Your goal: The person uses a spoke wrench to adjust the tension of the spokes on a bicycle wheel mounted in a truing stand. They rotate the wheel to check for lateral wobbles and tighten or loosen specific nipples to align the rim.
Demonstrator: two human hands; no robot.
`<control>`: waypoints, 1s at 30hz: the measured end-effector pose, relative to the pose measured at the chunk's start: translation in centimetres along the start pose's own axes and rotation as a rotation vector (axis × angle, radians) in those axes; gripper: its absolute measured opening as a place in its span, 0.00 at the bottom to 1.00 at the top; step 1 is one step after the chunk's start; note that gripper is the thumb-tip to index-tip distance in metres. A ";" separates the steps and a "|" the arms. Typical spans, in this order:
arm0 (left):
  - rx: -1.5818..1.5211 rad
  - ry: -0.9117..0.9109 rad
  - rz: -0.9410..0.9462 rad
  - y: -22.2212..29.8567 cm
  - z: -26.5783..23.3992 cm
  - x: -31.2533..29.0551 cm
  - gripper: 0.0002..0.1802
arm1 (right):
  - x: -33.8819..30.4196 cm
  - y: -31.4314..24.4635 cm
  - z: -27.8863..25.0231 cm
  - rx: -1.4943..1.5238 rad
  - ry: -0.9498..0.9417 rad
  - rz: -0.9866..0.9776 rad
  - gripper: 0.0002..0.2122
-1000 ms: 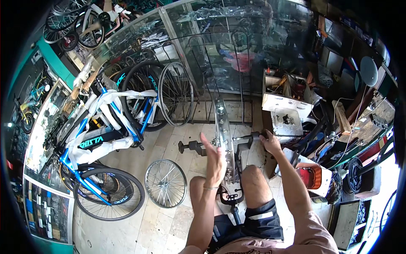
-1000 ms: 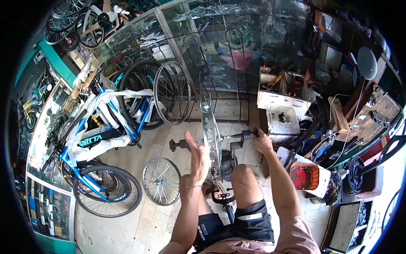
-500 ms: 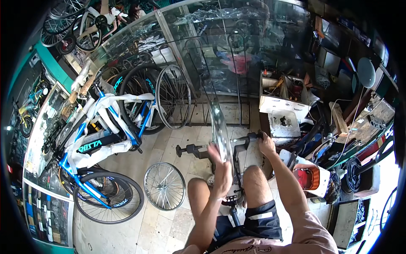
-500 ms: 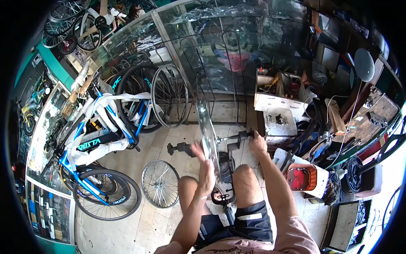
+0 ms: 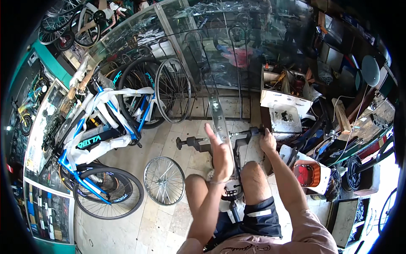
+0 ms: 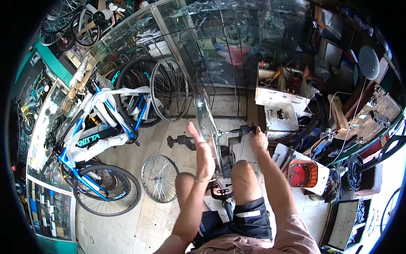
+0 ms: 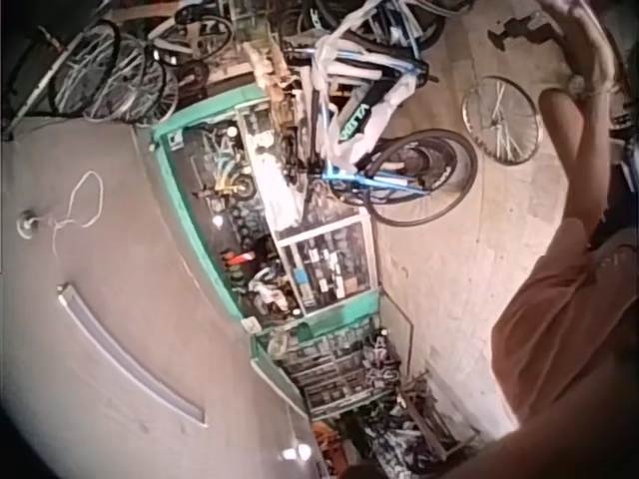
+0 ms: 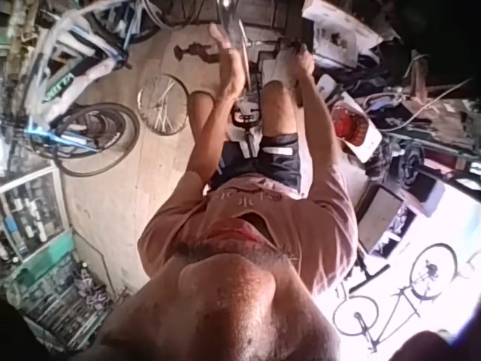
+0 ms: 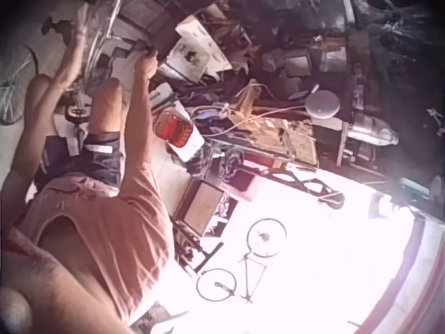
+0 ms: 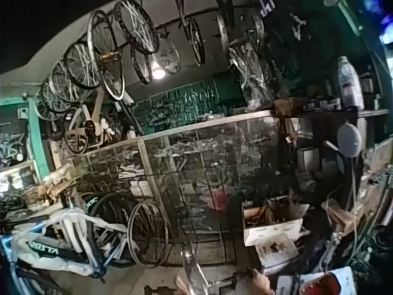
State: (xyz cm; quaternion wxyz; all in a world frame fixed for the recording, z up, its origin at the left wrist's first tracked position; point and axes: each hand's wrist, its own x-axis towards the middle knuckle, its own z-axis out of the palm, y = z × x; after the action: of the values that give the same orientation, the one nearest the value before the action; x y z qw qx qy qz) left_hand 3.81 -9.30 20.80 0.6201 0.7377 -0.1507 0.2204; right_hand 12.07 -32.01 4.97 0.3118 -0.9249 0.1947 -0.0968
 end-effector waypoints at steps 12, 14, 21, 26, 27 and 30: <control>-0.227 0.037 -0.111 -6.3 -10.0 3.2 0.44 | -2.3 -3.7 0.9 -0.061 -0.171 -0.009 0.23; 0.146 -0.049 -0.149 -2.1 -4.5 3.3 0.50 | -1.6 -3.0 1.0 -0.081 -0.152 0.036 0.25; -0.165 -0.001 -0.298 -3.2 -7.1 1.2 0.46 | -3.8 -4.7 1.0 -0.054 -0.211 0.018 0.25; -0.319 0.127 -0.225 -6.6 -11.0 0.9 0.37 | 0.2 -2.4 1.0 -0.124 -0.109 -0.026 0.24; -0.289 0.125 -0.211 -6.6 -11.7 0.5 0.38 | -0.8 -3.4 1.7 -0.108 -0.106 -0.016 0.24; -0.047 -0.050 -0.187 -2.4 -4.8 -1.3 0.49 | -1.8 -3.2 2.3 -0.066 -0.054 0.070 0.24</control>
State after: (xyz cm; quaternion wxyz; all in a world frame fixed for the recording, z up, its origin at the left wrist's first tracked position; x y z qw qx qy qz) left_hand 3.20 -4.21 18.76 0.6511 0.7390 -0.1019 0.1396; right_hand 12.15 -27.66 5.02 0.2893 -0.9296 0.2217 -0.0545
